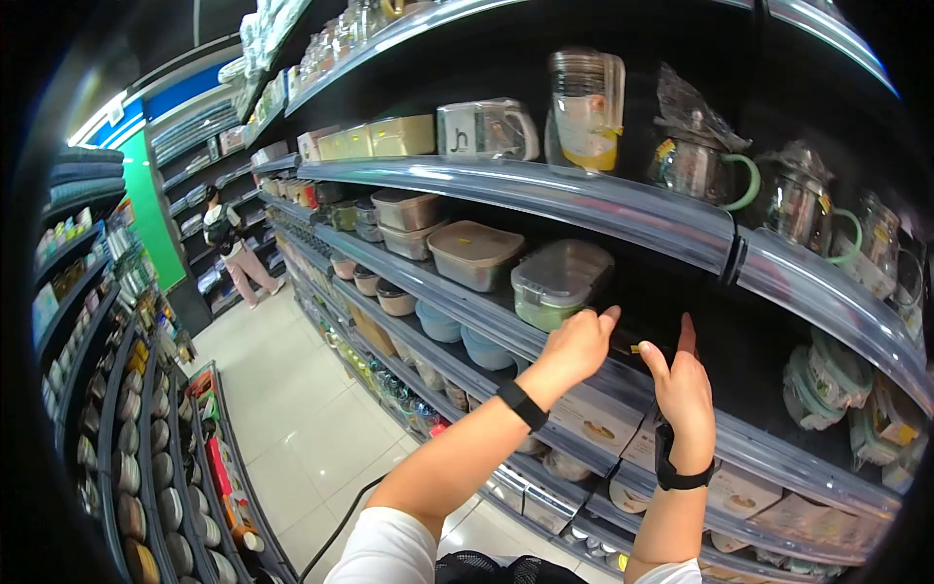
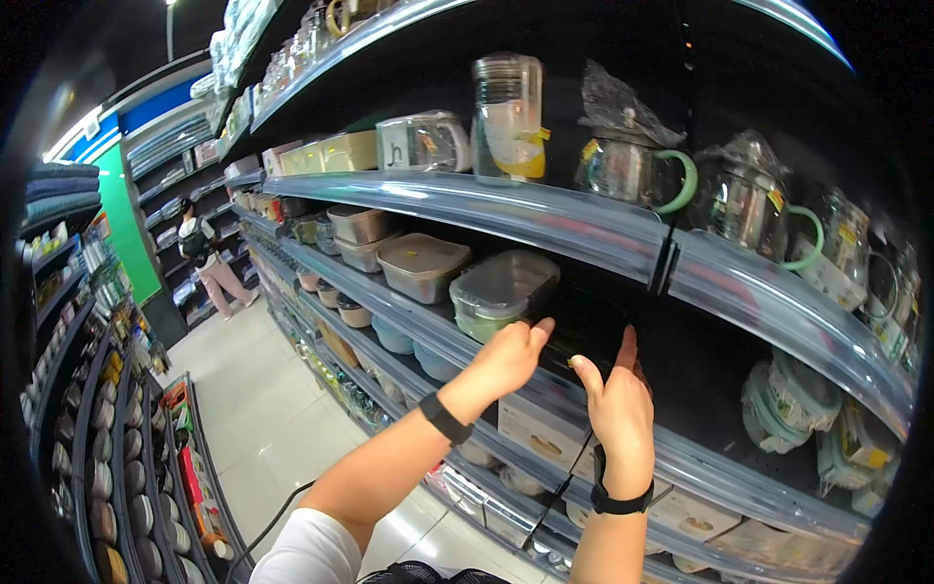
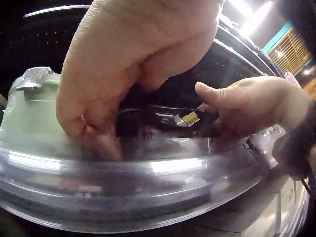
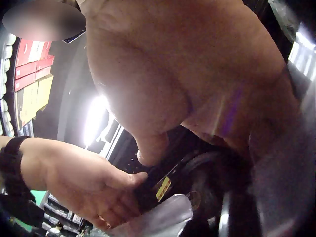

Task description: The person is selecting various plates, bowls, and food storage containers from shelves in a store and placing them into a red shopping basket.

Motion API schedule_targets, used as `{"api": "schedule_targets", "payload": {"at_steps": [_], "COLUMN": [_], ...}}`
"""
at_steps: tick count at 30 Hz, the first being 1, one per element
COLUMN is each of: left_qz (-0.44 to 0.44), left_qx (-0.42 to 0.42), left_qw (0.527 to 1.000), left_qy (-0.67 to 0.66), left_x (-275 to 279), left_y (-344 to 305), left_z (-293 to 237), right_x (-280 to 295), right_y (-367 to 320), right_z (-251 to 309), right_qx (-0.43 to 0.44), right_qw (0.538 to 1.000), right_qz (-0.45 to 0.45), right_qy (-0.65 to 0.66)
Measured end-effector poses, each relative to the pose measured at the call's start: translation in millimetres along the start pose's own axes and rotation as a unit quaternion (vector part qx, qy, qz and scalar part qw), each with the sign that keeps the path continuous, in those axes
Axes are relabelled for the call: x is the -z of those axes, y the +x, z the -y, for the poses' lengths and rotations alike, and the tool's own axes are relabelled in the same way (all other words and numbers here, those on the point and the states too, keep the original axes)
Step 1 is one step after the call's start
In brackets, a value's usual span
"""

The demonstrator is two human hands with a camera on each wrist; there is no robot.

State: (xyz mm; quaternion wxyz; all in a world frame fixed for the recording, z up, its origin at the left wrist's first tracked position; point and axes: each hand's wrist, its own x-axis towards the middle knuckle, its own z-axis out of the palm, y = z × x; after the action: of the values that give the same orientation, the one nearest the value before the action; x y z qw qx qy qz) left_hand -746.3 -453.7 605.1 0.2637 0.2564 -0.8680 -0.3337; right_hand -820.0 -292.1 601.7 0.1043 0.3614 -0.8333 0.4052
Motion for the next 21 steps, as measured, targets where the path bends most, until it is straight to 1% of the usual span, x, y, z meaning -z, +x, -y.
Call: {"api": "schedule_targets", "payload": {"at_steps": [1, 2, 4, 5, 6, 8, 9, 10, 12, 13, 14, 16, 17, 18, 20, 21], "left_qz": [-0.005, -0.029, -0.048, -0.06, -0.048, -0.056, -0.047, -0.051, -0.071, -0.033, -0.057, -0.024, 0.002, 0.028, 0.061, 0.076], "left_qx": [0.002, -0.002, -0.022, -0.045, -0.03, -0.029, -0.034, -0.03, -0.036, -0.013, -0.011, -0.004, -0.004, -0.004, 0.011, 0.017], "left_qw": [1.0, 0.999, 0.997, 0.994, 0.991, 0.986, 0.979, 0.979, 0.954, 0.946, 0.94, 0.925, 0.911, 0.905, 0.881, 0.864], "left_qy": [0.004, -0.013, -0.056, -0.075, -0.118, -0.153, -0.193, -0.195, -0.288, -0.321, -0.337, -0.38, -0.412, -0.424, -0.469, -0.497], "left_x": [-4, -5, -13, -14, -15, -20, -24, -28, -29, -26, -27, -25, -21, -18, -20, -13], "left_y": [1, -3, -5, -6, -6, -6, -5, -7, -16, -20, -26, -37, -45, -50, -64, -72], "left_z": [-1, -7, -13, -17, -21, -27, -27, -27, -34, -35, -41, -46, -49, -51, -46, -46], "right_x": [-1, -1, 3, 4, 9, 9, 9, 10, 11, 12, 15, 19, 24, 26, 28, 32], "right_y": [1, 2, 4, 4, 2, 3, 4, 3, 0, -6, -10, -23, -28, -33, -47, -54], "right_z": [-2, -4, -8, -10, -7, -17, -21, -24, -27, -27, -24, -15, -7, -1, 6, 6], "right_qx": [0.007, 0.016, -0.032, -0.034, -0.038, -0.008, -0.01, -0.021, -0.024, 0.003, 0.033, 0.01, 0.003, 0.015, 0.006, -0.013], "right_qw": [1.0, 1.0, 0.999, 0.995, 0.992, 0.987, 0.983, 0.98, 0.969, 0.966, 0.965, 0.931, 0.929, 0.926, 0.918, 0.915], "right_qz": [-0.013, -0.01, -0.006, -0.025, -0.032, -0.074, -0.074, -0.081, -0.095, -0.125, -0.149, -0.131, -0.139, -0.164, -0.181, -0.142], "right_qy": [0.002, 0.004, 0.04, 0.095, 0.114, 0.144, 0.168, 0.179, 0.226, 0.225, 0.215, 0.34, 0.342, 0.34, 0.352, 0.378]}}
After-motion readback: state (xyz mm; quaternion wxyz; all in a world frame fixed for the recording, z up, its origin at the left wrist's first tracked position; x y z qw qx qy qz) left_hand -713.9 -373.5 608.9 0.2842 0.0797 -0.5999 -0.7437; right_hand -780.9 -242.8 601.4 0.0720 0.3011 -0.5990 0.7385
